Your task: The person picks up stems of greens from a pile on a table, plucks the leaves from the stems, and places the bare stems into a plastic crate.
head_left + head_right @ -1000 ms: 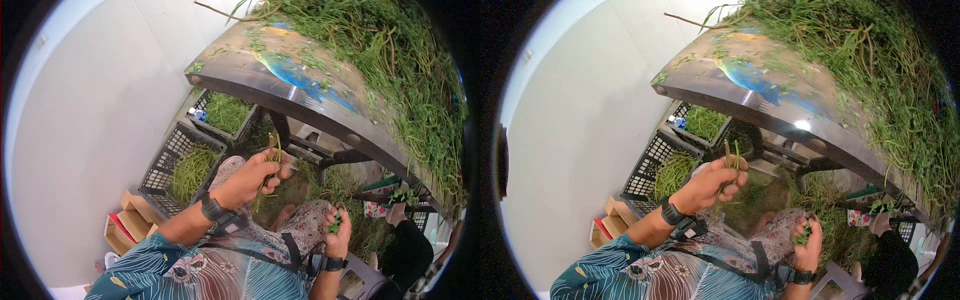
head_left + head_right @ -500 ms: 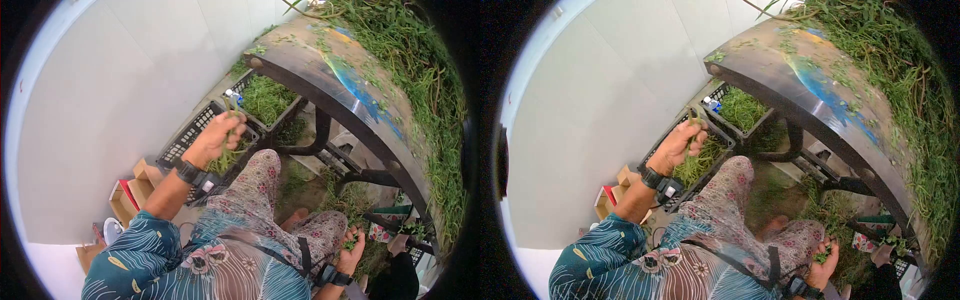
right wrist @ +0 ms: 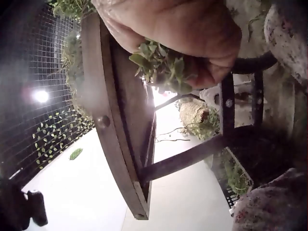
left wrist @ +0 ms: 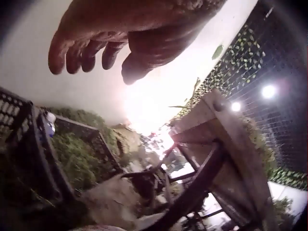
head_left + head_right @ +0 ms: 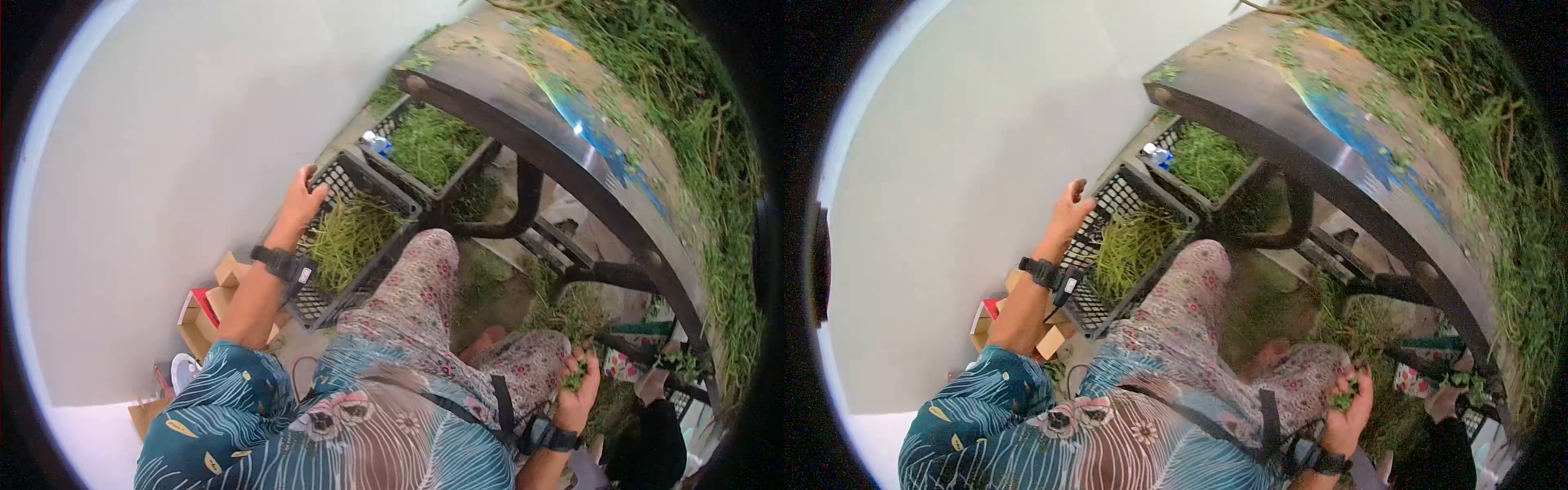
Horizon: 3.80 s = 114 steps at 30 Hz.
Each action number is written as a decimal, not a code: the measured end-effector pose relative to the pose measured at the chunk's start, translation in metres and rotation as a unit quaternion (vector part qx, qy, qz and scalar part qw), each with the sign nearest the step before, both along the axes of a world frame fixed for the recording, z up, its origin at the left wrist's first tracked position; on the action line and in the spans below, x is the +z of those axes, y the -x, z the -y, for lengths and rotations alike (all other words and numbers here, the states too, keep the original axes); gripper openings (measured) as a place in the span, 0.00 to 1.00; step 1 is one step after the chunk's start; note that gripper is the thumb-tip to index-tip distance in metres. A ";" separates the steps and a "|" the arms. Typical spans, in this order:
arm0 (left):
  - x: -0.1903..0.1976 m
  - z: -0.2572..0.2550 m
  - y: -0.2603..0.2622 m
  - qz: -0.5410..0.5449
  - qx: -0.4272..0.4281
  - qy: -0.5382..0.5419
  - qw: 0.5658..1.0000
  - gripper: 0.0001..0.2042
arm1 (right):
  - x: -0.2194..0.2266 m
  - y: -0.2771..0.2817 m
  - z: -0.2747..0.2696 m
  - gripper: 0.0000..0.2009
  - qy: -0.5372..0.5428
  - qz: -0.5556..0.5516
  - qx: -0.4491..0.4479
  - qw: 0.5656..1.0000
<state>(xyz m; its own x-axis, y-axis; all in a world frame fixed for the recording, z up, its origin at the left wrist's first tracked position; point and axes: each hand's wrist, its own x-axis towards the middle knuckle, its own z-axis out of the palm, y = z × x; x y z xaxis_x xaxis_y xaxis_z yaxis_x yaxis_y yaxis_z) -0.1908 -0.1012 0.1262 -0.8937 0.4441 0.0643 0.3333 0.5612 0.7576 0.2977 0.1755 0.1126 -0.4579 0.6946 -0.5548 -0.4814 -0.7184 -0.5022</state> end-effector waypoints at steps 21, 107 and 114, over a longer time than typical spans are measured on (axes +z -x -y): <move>0.028 -0.181 -0.241 0.266 -0.487 -0.222 0.802 0.19 | 0.084 0.119 0.032 0.17 -0.792 0.393 0.181 0.430; -0.040 -0.114 -0.152 0.743 0.052 -0.369 0.556 0.11 | -0.061 -0.003 -0.029 0.07 -0.267 0.460 0.303 0.791; -0.058 -0.097 -0.130 0.728 0.081 -0.413 0.542 0.10 | -0.056 0.000 -0.029 0.06 -0.251 0.438 0.304 0.808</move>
<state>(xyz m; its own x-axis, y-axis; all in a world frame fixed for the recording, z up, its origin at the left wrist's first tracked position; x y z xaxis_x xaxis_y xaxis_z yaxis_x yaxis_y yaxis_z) -0.0607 -0.0039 0.0681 -0.2877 0.7090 -0.6438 -0.9571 -0.2367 0.1670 0.2982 0.2047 0.0564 -0.3833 0.7275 -0.5690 0.5813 -0.2887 -0.7607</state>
